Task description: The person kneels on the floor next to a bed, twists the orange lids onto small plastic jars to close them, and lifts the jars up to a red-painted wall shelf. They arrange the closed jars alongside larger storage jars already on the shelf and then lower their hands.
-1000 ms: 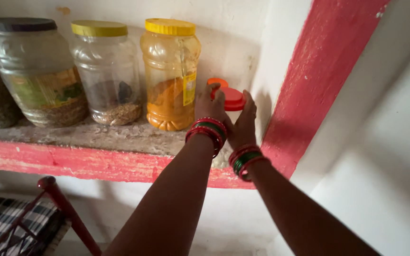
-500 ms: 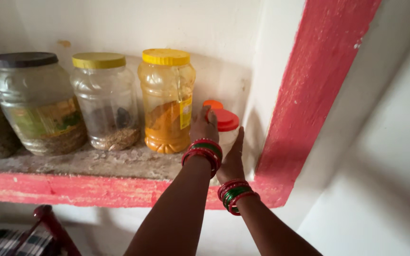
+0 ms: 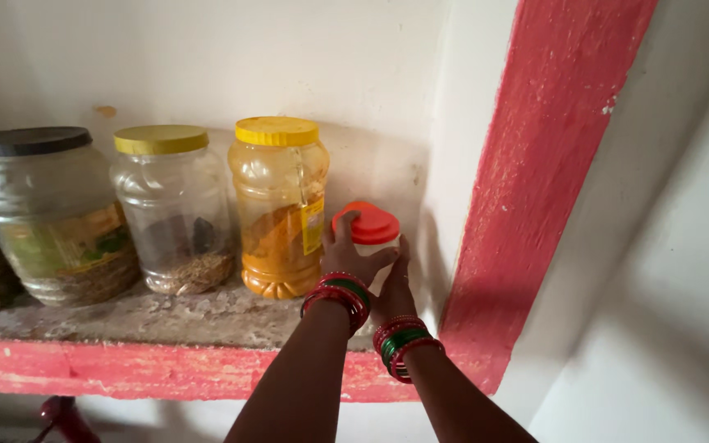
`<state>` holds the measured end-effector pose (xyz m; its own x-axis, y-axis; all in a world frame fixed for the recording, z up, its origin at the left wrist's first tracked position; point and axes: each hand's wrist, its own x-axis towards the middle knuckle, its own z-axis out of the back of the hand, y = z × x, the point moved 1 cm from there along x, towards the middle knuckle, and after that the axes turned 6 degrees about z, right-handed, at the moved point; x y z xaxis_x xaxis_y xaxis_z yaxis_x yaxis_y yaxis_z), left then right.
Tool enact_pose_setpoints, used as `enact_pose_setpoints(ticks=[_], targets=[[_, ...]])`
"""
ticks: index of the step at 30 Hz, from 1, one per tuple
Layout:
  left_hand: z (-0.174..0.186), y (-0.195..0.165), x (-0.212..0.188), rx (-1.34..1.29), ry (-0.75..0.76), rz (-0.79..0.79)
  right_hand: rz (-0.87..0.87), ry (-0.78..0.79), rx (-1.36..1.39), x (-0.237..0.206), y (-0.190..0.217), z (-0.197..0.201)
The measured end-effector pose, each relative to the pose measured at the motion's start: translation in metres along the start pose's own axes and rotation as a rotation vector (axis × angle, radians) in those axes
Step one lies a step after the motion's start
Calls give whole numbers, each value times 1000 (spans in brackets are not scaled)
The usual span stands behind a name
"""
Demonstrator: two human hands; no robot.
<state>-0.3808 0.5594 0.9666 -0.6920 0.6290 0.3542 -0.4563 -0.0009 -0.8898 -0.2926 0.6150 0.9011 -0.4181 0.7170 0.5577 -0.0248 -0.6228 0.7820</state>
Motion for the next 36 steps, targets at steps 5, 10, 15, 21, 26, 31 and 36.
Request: enact_pose_setpoints(ticks=[5,10,15,21,26,31,36], targets=[[1,-5,4,48,48,89,60,-2,-71,9,-8,0],[8,-11,6,90,128,96,35,18,-5,7,-7,2],[9,-13,10,124,190,134,35,34,37,6,-5,4],[6,-6,15,156,188,89,18,61,-2,10,-10,6],[12,2,18,202,221,20,142,21,-72,11,-10,7],[15,3,12,325,206,6,68,54,-59,10,-10,10],[13,-1,6,290,171,31,39,110,-114,14,-12,15]])
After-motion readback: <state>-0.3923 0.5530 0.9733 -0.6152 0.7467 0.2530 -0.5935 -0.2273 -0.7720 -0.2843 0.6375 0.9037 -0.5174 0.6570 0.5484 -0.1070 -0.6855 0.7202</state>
